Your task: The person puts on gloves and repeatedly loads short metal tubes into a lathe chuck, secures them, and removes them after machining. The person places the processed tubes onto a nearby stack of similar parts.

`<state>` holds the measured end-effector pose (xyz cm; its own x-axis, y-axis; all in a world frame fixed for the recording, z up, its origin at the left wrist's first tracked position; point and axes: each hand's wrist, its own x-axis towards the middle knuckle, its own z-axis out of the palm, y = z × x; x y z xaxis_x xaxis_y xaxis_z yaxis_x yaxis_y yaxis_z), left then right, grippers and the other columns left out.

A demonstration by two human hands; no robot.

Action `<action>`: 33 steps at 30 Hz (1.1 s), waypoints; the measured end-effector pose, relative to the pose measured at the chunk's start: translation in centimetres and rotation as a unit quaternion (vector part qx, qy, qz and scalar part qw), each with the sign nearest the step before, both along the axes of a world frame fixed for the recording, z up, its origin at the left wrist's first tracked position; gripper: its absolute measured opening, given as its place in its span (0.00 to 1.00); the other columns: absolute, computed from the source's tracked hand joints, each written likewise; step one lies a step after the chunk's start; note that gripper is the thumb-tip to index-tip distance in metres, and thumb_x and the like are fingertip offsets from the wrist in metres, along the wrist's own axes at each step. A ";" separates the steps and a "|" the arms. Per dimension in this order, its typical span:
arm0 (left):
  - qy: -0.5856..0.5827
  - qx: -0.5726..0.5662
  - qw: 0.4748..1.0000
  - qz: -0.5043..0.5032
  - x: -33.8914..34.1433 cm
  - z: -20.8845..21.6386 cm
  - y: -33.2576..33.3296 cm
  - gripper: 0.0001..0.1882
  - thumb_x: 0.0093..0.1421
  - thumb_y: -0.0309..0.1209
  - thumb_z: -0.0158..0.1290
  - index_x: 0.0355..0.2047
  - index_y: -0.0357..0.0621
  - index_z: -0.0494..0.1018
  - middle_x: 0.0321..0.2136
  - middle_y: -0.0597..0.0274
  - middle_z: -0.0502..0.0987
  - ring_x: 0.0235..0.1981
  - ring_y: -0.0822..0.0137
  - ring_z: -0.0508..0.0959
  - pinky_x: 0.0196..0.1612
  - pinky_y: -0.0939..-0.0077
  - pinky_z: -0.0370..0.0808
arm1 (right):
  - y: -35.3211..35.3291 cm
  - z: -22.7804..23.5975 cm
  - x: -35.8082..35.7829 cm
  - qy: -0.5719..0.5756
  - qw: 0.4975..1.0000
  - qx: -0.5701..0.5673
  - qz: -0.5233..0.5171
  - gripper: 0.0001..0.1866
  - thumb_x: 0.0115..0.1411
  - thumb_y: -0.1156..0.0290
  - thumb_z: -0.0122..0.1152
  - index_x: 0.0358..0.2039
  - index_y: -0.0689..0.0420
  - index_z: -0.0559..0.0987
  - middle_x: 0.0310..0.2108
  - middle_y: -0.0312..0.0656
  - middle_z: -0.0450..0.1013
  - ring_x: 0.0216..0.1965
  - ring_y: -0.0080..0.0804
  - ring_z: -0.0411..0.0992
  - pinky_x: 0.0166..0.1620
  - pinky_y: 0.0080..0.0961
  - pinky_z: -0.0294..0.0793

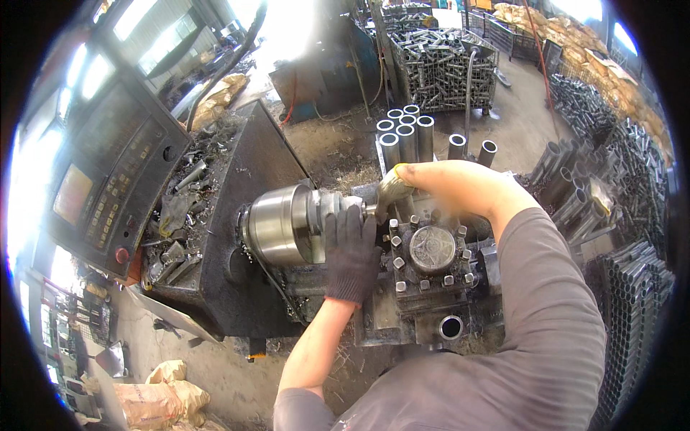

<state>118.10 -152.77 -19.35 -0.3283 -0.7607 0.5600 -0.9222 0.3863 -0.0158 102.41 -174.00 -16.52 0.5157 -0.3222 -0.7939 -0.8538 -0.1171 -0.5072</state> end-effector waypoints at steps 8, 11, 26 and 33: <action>-0.128 -0.071 0.985 0.092 -0.7 -4.7 -10.2 0.25 0.59 0.42 0.57 0.55 0.46 0.76 0.59 0.45 0.73 0.65 0.44 0.69 0.75 0.40 0.55 | -2.6 -4.7 -12.6 -0.017 0.912 -0.270 0.307 0.15 0.65 0.63 0.64 0.50 0.54 0.84 0.46 0.47 0.82 0.47 0.43 0.80 0.50 0.38 0.79; -0.073 -0.076 0.991 0.079 -0.2 -3.9 -9.3 0.24 0.60 0.42 0.58 0.55 0.46 0.77 0.61 0.45 0.74 0.66 0.43 0.69 0.75 0.42 0.55 | 0.9 -6.3 -16.8 -0.035 0.960 -0.271 0.070 0.16 0.59 0.63 0.70 0.46 0.57 0.85 0.42 0.51 0.84 0.42 0.48 0.82 0.45 0.43 0.82; 0.184 0.461 0.851 -0.169 -7.7 -4.4 13.6 0.47 0.53 0.51 0.72 0.69 0.50 0.64 0.56 0.45 0.80 0.55 0.42 0.81 0.58 0.47 0.78 | 11.9 2.6 -22.1 -0.122 0.782 -0.592 -0.150 0.20 0.62 0.57 0.66 0.49 0.58 0.84 0.37 0.52 0.83 0.39 0.50 0.83 0.47 0.40 0.81; 0.510 0.543 0.642 -0.181 -8.3 -0.6 12.6 0.29 0.61 0.43 0.69 0.57 0.46 0.72 0.48 0.57 0.81 0.50 0.59 0.81 0.55 0.63 0.79 | 21.3 14.3 -17.2 -0.166 0.760 -0.625 -0.064 0.20 0.63 0.65 0.65 0.55 0.54 0.81 0.34 0.46 0.83 0.37 0.37 0.84 0.39 0.33 0.83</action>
<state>109.81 -140.17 -19.97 -0.4771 -0.8617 -0.1728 -0.0860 -0.1499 0.9849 85.18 -152.69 -2.26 0.5220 -0.7823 0.3398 -0.7478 -0.6114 -0.2587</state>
